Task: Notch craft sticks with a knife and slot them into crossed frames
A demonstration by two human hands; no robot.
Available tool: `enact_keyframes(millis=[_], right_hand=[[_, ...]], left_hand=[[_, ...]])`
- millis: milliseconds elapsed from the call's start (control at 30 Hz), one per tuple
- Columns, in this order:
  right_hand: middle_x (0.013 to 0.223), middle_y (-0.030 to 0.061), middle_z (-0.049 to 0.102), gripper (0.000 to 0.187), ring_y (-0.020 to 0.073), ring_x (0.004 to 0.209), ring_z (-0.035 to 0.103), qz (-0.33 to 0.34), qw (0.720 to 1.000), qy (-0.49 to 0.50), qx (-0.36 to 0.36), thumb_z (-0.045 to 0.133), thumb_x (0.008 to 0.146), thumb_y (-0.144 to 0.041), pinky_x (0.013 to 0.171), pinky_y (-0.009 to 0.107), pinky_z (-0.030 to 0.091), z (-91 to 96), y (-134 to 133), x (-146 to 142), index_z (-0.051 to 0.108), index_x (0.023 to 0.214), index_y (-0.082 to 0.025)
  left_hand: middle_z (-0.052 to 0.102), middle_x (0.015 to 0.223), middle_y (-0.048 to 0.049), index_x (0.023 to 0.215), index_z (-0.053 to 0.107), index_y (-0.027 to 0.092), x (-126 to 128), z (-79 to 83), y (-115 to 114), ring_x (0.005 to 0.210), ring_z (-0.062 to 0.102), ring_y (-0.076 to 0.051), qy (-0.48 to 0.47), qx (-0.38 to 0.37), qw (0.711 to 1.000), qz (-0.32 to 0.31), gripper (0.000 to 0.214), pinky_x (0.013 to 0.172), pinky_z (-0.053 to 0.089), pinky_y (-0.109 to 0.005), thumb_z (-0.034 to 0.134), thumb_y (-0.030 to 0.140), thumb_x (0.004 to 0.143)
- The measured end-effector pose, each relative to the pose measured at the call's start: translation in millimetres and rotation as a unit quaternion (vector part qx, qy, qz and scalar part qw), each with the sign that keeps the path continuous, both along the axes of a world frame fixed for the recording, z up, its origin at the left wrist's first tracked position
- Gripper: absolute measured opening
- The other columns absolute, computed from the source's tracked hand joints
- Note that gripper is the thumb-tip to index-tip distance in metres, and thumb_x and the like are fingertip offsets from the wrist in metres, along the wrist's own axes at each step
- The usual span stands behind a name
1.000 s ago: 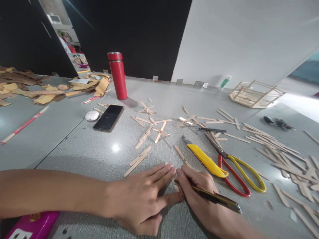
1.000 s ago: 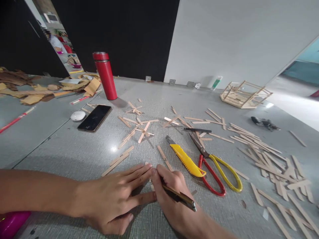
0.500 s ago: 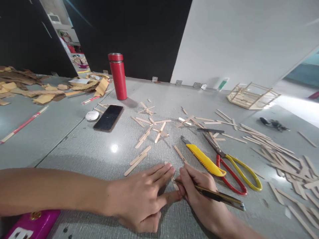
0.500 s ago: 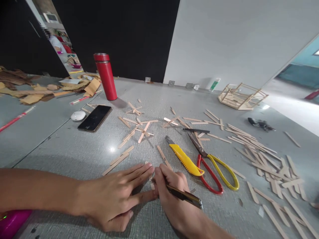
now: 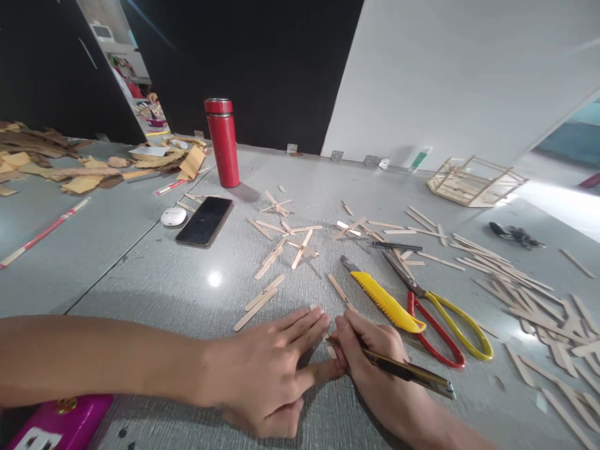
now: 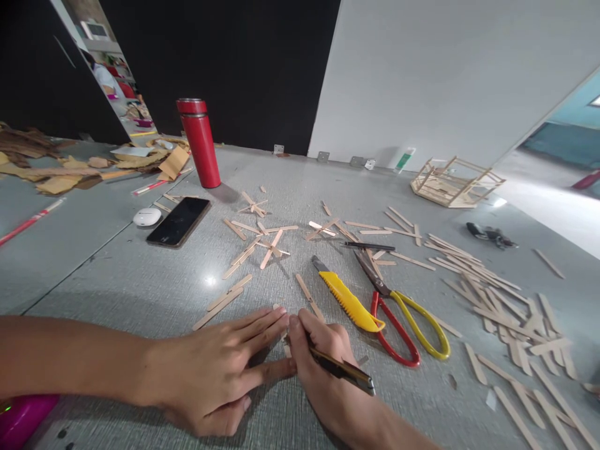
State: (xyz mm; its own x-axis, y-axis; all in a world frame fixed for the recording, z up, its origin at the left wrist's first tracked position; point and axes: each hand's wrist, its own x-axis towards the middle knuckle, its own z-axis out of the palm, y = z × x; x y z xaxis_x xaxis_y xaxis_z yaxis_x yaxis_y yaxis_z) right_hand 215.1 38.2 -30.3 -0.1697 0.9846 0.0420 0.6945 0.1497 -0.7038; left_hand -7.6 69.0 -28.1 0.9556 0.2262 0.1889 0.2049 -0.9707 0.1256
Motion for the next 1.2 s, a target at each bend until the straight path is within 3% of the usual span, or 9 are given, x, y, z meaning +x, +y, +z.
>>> enact_keyframes(millis=[233, 733, 1200], right_hand=[[0.058, -0.0025, 0.050, 0.043, 0.0167, 0.055, 0.049, 0.002, 1.000, -0.007, 0.010, 0.038, 0.108, -0.043, 0.057, 0.031, 0.040, 2.5, -0.6, -1.5, 0.041, 0.069, -0.026], [0.058, -0.0024, 0.051, 0.041, 0.0163, 0.053, 0.050, 0.007, 0.999, -0.003, 0.042, 0.042, 0.107, -0.039, 0.052, 0.029, 0.040, -3.8, 3.3, 0.4, 0.042, 0.069, -0.026], [0.055, -0.0032, 0.052, 0.042, 0.0147, 0.049, 0.049, 0.005, 0.998, -0.015, 0.059, 0.039, 0.109, -0.039, 0.049, 0.028, 0.040, -3.4, 1.6, -1.5, 0.041, 0.069, -0.026]], left_hand=[[0.035, 0.160, -0.0342, 0.155, 0.039, 0.005, 0.0, -1.2, -0.5, 0.153, 0.030, -0.045, 0.002, 0.003, 1.000, -0.002, 0.069, 0.127, 0.024, -0.050, 0.053, 0.036, 0.096], [0.043, 0.157, -0.0309, 0.156, 0.040, 0.004, 0.5, -0.3, 0.1, 0.150, 0.037, -0.044, 0.006, 0.051, 0.999, -0.009, 0.073, 0.125, 0.027, -0.051, 0.055, 0.043, 0.096], [0.040, 0.156, -0.0362, 0.157, 0.036, 0.004, -0.9, 0.2, 0.6, 0.150, 0.035, -0.046, 0.015, 0.056, 0.998, -0.010, 0.071, 0.125, 0.027, -0.050, 0.051, 0.041, 0.098]])
